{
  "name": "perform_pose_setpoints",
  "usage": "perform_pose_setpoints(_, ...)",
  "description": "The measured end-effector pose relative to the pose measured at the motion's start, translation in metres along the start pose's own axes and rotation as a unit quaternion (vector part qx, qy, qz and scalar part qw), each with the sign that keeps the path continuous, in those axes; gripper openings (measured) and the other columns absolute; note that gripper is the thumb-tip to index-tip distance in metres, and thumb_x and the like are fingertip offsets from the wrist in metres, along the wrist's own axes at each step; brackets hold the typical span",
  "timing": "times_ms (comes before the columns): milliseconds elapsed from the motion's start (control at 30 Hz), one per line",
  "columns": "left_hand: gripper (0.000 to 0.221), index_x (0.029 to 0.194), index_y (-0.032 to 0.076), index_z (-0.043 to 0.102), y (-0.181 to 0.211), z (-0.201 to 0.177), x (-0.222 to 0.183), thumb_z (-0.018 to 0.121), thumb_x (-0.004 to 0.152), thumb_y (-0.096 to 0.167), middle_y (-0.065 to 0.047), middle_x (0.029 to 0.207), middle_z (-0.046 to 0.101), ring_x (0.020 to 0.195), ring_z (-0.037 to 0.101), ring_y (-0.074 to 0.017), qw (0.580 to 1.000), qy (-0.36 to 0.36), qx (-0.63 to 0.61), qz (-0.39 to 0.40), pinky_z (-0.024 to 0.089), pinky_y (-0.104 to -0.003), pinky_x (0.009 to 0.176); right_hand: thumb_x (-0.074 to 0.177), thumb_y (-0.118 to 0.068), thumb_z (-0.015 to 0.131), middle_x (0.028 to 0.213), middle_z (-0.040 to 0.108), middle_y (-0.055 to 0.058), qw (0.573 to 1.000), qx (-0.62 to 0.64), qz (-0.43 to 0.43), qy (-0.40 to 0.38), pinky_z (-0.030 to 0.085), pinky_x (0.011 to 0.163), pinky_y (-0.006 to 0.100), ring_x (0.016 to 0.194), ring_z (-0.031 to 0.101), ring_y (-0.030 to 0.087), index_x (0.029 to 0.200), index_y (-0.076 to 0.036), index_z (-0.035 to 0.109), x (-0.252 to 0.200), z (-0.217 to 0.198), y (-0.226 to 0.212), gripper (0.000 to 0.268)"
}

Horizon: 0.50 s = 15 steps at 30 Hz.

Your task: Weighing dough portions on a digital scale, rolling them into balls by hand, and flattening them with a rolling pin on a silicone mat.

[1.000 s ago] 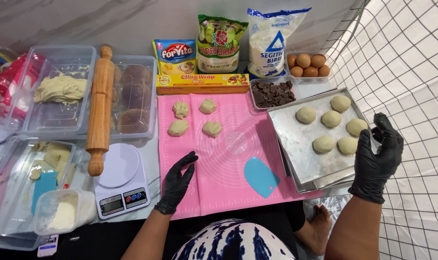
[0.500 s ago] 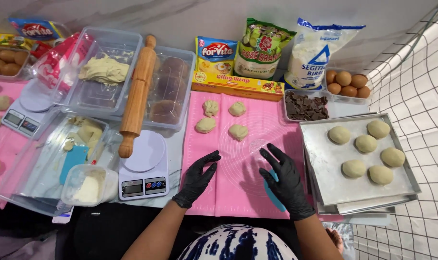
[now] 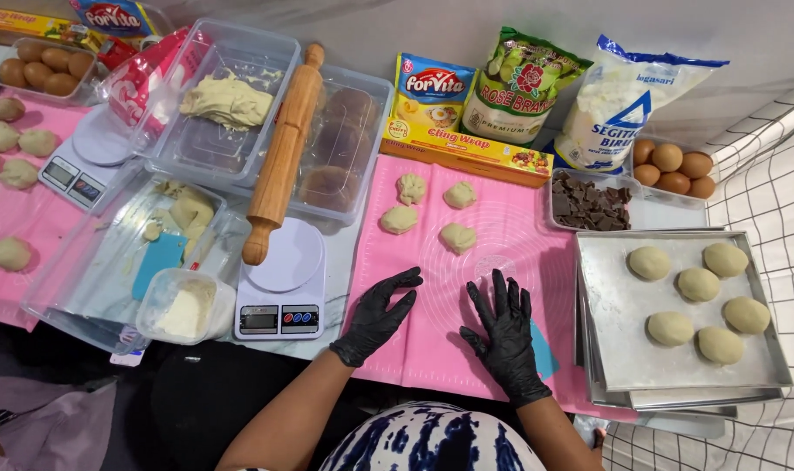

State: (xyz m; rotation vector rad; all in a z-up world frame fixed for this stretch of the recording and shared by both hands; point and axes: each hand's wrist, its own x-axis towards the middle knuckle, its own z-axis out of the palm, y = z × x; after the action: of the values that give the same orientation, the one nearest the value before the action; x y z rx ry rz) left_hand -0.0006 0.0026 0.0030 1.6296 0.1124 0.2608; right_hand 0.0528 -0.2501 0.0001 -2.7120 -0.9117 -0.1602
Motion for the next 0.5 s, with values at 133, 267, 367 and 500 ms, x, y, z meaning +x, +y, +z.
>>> perform_pose_setpoints(133, 0.042, 0.138, 0.015, 0.068, 0.001, -0.001, -0.002, 0.07, 0.096, 0.009, -0.009, 0.12, 0.077, 0.12, 0.068, -0.0236, 1.0, -0.01, 0.006, 0.001, 0.049, -0.041, 0.109, 0.094, -0.054, 0.059, 0.168, 0.025, 0.019, 1.0, 0.005, -0.001, 0.004, 0.02, 0.123, 0.059, 0.148, 0.029, 0.049, 0.161, -0.036, 0.034, -0.002, 0.008, 0.004, 0.074)
perform_pose_setpoints(267, 0.043, 0.14, 0.015, 0.067, -0.002, -0.001, -0.003, 0.069, 0.097, 0.01, -0.009, 0.122, 0.077, 0.122, 0.067, -0.0221, 1.0, -0.011, -0.003, -0.012, 0.048, -0.04, 0.11, 0.093, -0.046, 0.064, 0.168, 0.026, 0.014, 0.996, 0.077, 0.02, 0.032, 0.021, 0.123, 0.057, 0.149, 0.028, 0.047, 0.158, -0.035, 0.041, -0.006, 0.005, 0.009, 0.07)
perform_pose_setpoints(367, 0.044, 0.14, 0.015, 0.066, -0.004, -0.001, -0.001, 0.068, 0.097, 0.01, -0.009, 0.122, 0.076, 0.122, 0.067, -0.0218, 1.0, -0.012, -0.004, -0.012, 0.047, -0.041, 0.111, 0.092, -0.036, 0.07, 0.164, 0.034, 0.013, 0.986, 0.146, 0.044, 0.059, 0.029, 0.121, 0.053, 0.147, 0.036, 0.042, 0.155, -0.032, 0.047, 0.007, -0.003, 0.012, 0.067)
perform_pose_setpoints(500, 0.044, 0.141, 0.015, 0.066, -0.008, 0.001, -0.002, 0.069, 0.097, 0.011, -0.01, 0.122, 0.076, 0.122, 0.067, -0.0228, 1.0, -0.006, 0.002, -0.005, 0.048, -0.041, 0.11, 0.093, -0.036, 0.071, 0.154, 0.05, 0.011, 0.98, 0.173, 0.085, 0.049, 0.046, 0.111, 0.048, 0.137, 0.052, 0.035, 0.15, -0.03, 0.053, 0.045, 0.0, 0.015, 0.06)
